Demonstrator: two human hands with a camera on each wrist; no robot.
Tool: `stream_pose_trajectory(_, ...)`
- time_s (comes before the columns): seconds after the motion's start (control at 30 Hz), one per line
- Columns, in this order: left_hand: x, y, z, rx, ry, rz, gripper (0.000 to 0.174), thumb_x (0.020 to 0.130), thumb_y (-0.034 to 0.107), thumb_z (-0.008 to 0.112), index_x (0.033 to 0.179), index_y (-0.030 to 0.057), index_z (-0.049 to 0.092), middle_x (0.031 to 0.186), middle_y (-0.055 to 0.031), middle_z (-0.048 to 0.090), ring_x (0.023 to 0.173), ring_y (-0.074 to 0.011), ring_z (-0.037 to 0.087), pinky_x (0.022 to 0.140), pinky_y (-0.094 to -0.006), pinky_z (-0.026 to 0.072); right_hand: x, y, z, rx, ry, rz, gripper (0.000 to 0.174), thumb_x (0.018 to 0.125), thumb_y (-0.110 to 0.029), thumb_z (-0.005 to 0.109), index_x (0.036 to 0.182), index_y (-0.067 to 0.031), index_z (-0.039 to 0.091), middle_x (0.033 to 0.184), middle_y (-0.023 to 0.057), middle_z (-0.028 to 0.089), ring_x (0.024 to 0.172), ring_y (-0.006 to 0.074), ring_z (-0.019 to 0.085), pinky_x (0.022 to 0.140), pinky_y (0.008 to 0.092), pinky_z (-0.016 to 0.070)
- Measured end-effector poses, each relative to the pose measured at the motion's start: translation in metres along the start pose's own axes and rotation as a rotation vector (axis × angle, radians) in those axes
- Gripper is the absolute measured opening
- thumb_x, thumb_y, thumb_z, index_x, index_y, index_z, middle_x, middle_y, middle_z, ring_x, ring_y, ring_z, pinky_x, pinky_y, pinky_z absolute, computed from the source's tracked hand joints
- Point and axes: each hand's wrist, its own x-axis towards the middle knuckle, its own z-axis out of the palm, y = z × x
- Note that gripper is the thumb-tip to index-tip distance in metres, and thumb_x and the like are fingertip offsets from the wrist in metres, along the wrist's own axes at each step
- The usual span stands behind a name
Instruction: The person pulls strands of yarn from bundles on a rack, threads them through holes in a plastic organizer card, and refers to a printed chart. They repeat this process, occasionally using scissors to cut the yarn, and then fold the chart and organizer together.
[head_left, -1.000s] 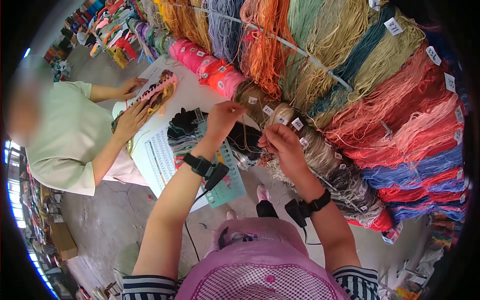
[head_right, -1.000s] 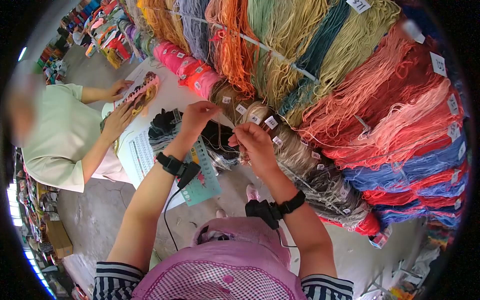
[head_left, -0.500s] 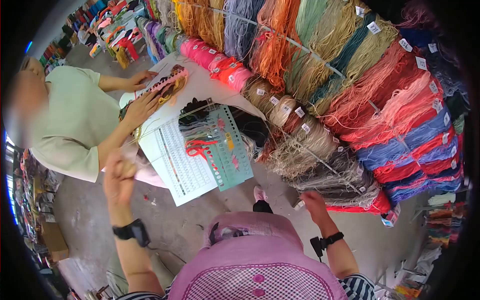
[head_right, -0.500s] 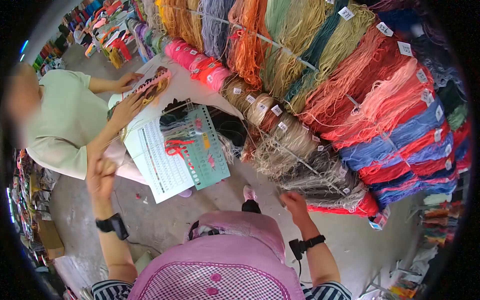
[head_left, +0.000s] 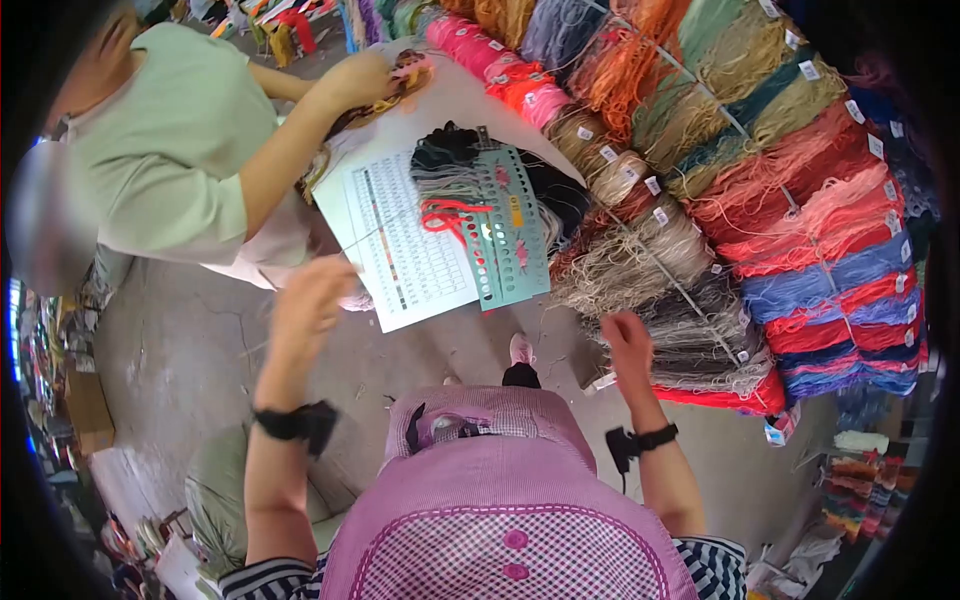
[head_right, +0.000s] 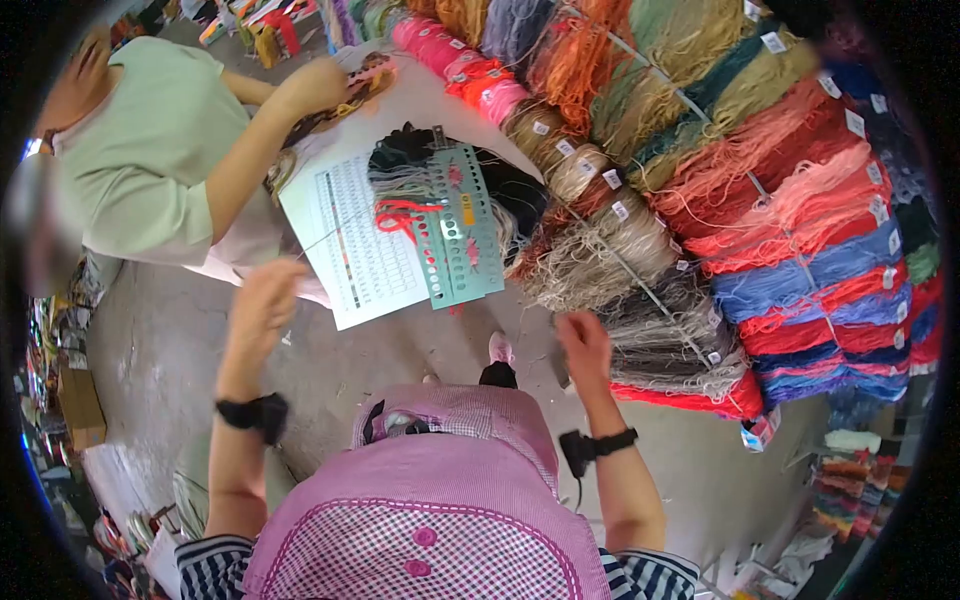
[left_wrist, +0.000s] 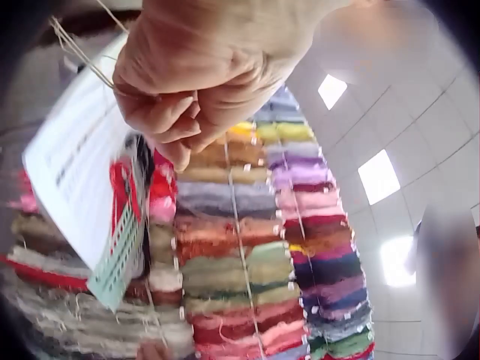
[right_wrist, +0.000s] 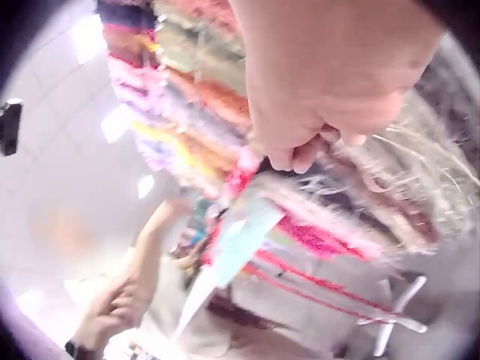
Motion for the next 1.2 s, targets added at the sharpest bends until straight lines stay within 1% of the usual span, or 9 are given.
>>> stream_pose_trajectory(0.1, 0.033, -0.016, 0.081, 0.176, -0.097, -0.1, 0.024, 0.093, 0.025, 0.061, 0.101, 0.0036, 0.069, 0.074, 0.001, 0.058, 0.048, -0.0015, 0.036, 0.04, -0.0189, 0.0237, 0.034, -0.054, 0.07, -0.224, -0.082, -0.469, 0.013, 0.088, -0.009, 0.064, 0.098, -0.0008, 0.065, 0.088, 0.0065, 0.067, 0.078, 0.0135, 0.064, 0.071, 0.028, 0.0505)
stream_pose_trajectory(0.17, 0.058, -0.038, 0.109, 0.249, -0.062, -0.103, 0.025, 0.091, 0.026, 0.063, 0.096, 0.003, 0.07, 0.077, -0.0014, 0.062, 0.049, -0.0036, 0.039, 0.041, -0.0207, 0.0272, 0.052, -0.078, 0.106, -0.028, -0.173, -0.539, 0.013, 0.089, -0.009, 0.063, 0.098, -0.0004, 0.065, 0.087, 0.0073, 0.07, 0.072, 0.0143, 0.064, 0.068, 0.0275, 0.051)
stream_pose_trajectory(0.27, 0.089, -0.057, 0.127, 0.448, -0.011, -0.043, 0.022, 0.088, 0.025, 0.066, 0.089, 0.0028, 0.069, 0.073, -0.0016, 0.062, 0.05, -0.0055, 0.043, 0.043, -0.0227, 0.0311, 0.063, -0.114, 0.129, 0.138, -0.305, -0.187, 0.012, 0.089, -0.008, 0.063, 0.098, -0.0001, 0.066, 0.082, 0.0067, 0.07, 0.067, 0.0132, 0.063, 0.064, 0.0263, 0.0503)
stream_pose_trajectory(0.4, 0.105, -0.078, 0.124, 0.541, -0.028, 0.246, 0.014, 0.083, 0.016, 0.07, 0.083, 0.0028, 0.066, 0.066, -0.001, 0.06, 0.053, -0.0066, 0.047, 0.048, -0.0235, 0.0364, 0.091, -0.106, 0.154, 0.235, -0.338, -0.218, 0.011, 0.089, -0.009, 0.063, 0.095, -0.0004, 0.065, 0.083, 0.007, 0.07, 0.063, 0.0118, 0.063, 0.061, 0.0256, 0.0498)
stream_pose_trajectory(0.67, 0.09, -0.062, 0.117, 0.167, -0.094, 0.106, 0.012, 0.089, 0.011, 0.063, 0.095, 0.0011, 0.068, 0.071, -0.0007, 0.063, 0.058, -0.0084, 0.058, 0.048, -0.022, 0.0398, 0.087, -0.103, 0.166, -0.269, -0.267, -0.605, 0.02, 0.077, -0.015, 0.071, 0.093, -0.0051, 0.065, 0.086, 0.008, 0.065, 0.076, 0.0258, 0.065, 0.066, 0.034, 0.0514)
stream_pose_trajectory(0.93, 0.093, -0.043, 0.114, 0.112, -0.189, -0.034, 0.014, 0.088, 0.005, 0.061, 0.095, -0.0036, 0.069, 0.076, -0.0053, 0.065, 0.065, -0.0125, 0.064, 0.058, -0.026, 0.0514, 0.083, -0.117, 0.16, -0.2, -0.383, -0.4, 0.037, 0.069, -0.021, 0.075, 0.099, -0.0037, 0.06, 0.091, 0.0104, 0.065, 0.082, 0.0237, 0.066, 0.073, 0.0344, 0.0518)
stream_pose_trajectory(1.07, 0.09, -0.044, 0.097, 0.056, -0.082, 0.03, 0.014, 0.087, 0.007, 0.062, 0.094, -0.0024, 0.07, 0.08, -0.0062, 0.066, 0.061, -0.0096, 0.058, 0.052, -0.0221, 0.0453, 0.084, -0.118, 0.159, -0.242, -0.41, -0.363, 0.038, 0.068, -0.02, 0.074, 0.098, -0.0026, 0.059, 0.093, 0.0112, 0.065, 0.083, 0.0235, 0.066, 0.075, 0.0343, 0.0519)
stream_pose_trajectory(1.13, 0.08, -0.032, 0.084, -0.15, -0.131, -0.145, 0.014, 0.086, 0.011, 0.065, 0.093, -0.0009, 0.068, 0.081, -0.0052, 0.065, 0.066, -0.0039, 0.053, 0.043, -0.0172, 0.0299, 0.085, -0.113, 0.162, -0.255, -0.401, -0.393, 0.04, 0.069, -0.02, 0.074, 0.101, -0.0033, 0.057, 0.091, 0.0109, 0.064, 0.082, 0.024, 0.065, 0.074, 0.0352, 0.0514)
stream_pose_trajectory(1.2, 0.079, -0.033, 0.083, -0.162, -0.144, -0.175, 0.013, 0.086, 0.011, 0.066, 0.091, -0.001, 0.068, 0.081, -0.0053, 0.065, 0.062, -0.0039, 0.05, 0.042, -0.0168, 0.029, 0.084, -0.112, 0.161, -0.272, -0.391, -0.422, 0.042, 0.069, -0.021, 0.074, 0.103, -0.004, 0.056, 0.089, 0.0105, 0.063, 0.081, 0.0245, 0.064, 0.073, 0.0361, 0.0509)
